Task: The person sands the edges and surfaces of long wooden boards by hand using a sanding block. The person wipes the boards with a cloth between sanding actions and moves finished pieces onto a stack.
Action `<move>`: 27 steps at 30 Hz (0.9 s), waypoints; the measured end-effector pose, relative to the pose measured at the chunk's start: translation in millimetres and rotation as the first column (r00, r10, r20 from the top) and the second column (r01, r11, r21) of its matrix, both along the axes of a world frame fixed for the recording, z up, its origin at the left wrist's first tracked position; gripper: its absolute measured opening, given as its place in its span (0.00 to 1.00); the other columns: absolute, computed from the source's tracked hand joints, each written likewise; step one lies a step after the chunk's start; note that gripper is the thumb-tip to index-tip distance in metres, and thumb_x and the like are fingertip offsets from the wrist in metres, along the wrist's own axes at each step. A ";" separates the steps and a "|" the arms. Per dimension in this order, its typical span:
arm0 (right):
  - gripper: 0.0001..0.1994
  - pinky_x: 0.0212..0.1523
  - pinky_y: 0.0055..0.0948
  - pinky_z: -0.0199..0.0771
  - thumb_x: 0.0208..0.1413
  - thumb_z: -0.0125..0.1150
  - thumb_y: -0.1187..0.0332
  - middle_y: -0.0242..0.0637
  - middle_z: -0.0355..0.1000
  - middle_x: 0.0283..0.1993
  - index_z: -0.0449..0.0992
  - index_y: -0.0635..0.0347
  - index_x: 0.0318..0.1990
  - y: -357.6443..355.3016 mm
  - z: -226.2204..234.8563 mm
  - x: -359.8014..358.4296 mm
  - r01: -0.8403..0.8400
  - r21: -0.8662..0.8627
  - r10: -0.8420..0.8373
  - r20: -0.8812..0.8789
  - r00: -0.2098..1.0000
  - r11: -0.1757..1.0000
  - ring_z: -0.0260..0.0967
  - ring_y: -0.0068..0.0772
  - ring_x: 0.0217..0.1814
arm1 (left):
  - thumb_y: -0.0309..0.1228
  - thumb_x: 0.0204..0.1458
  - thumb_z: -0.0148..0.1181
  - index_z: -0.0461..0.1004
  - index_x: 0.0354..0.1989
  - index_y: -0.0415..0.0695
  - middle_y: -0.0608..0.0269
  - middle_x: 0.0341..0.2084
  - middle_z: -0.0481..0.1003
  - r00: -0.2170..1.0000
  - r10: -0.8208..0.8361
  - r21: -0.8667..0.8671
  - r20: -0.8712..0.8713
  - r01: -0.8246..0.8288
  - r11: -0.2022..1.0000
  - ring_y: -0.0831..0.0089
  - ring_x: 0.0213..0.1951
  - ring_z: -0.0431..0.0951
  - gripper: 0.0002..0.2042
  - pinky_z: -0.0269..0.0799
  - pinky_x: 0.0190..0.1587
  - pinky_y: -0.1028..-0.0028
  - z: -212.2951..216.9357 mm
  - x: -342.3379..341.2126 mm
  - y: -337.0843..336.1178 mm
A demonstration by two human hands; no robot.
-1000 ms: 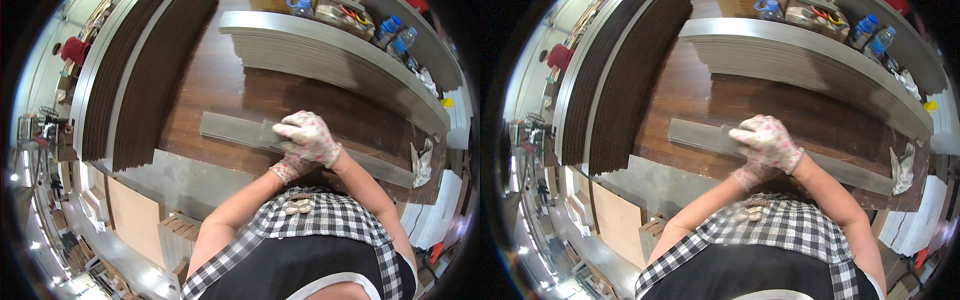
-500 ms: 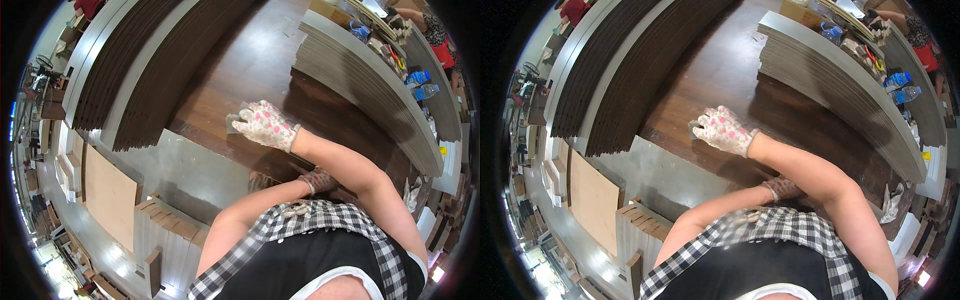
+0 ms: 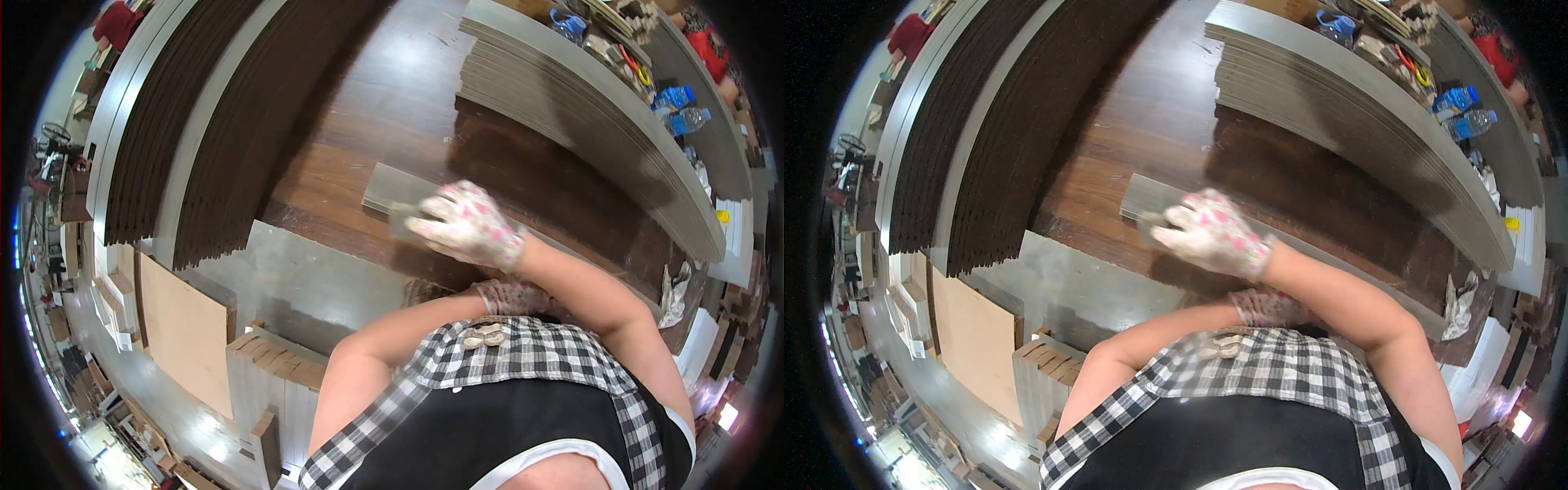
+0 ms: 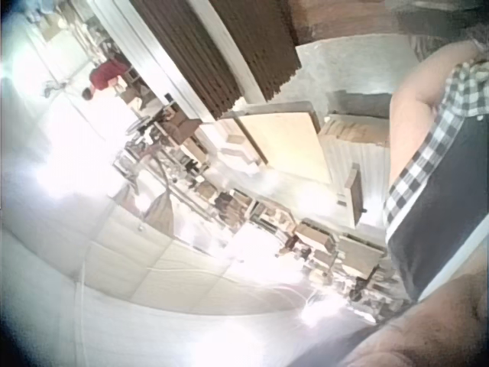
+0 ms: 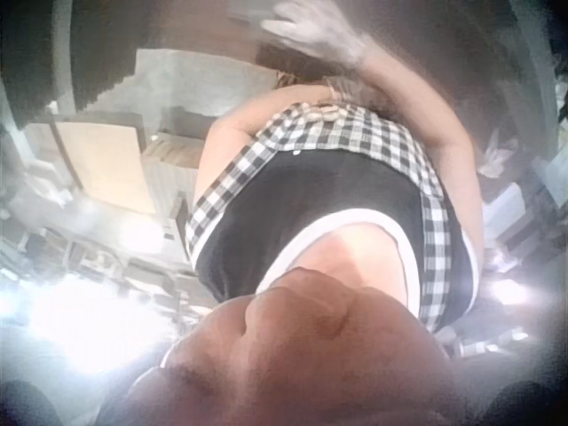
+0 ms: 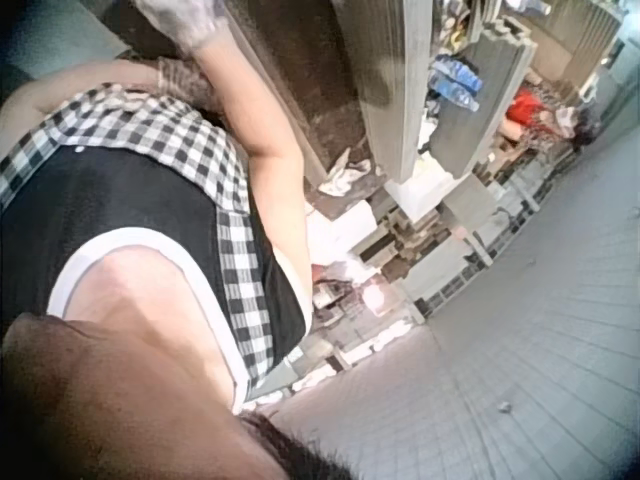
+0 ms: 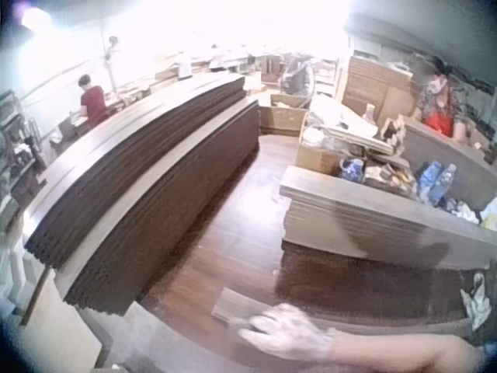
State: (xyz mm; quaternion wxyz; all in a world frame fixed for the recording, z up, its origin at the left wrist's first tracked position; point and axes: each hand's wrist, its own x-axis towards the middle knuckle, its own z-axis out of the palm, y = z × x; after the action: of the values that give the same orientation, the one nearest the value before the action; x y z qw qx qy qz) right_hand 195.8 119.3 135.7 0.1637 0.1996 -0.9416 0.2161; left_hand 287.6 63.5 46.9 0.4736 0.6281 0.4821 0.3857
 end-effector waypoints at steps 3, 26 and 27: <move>0.13 0.34 0.39 0.65 0.46 0.64 0.66 0.34 0.70 0.35 0.77 0.46 0.42 -7.3 -33.7 -17.7 0.015 0.083 -0.021 0.070 0.997 0.996 0.67 0.38 0.35 | 0.33 0.57 0.55 0.75 0.54 0.49 0.60 0.49 0.78 0.985 -0.171 -0.271 0.002 0.165 0.948 0.65 0.51 0.76 0.17 0.69 0.56 0.65 -1.0 -30.4 -29.0; 0.19 0.46 0.44 0.69 0.45 0.70 0.62 0.39 0.75 0.44 0.77 0.53 0.46 54.9 -51.5 171.7 0.611 0.098 -0.619 0.126 0.775 0.785 0.72 0.42 0.45 | 0.17 0.51 0.43 0.78 0.40 0.35 0.58 0.38 0.77 0.264 0.942 -0.031 0.209 -0.961 0.276 0.71 0.39 0.77 0.15 0.76 0.44 0.71 21.2 -183.9 -158.9; 0.21 0.48 0.45 0.69 0.44 0.70 0.63 0.41 0.74 0.45 0.76 0.54 0.48 64.1 -55.6 201.1 0.661 0.099 -0.668 0.083 0.740 0.744 0.71 0.43 0.45 | 0.16 0.51 0.42 0.78 0.41 0.35 0.58 0.38 0.77 0.257 0.945 -0.041 0.201 -0.962 0.270 0.70 0.40 0.77 0.16 0.76 0.45 0.70 20.6 -177.9 -161.2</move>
State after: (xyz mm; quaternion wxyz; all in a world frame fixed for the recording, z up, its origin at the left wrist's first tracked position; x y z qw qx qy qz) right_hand 396.9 183.4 80.1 0.1701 -0.1565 -0.9649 0.1250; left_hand 109.7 -97.7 67.5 0.1590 0.1922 0.6987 0.6705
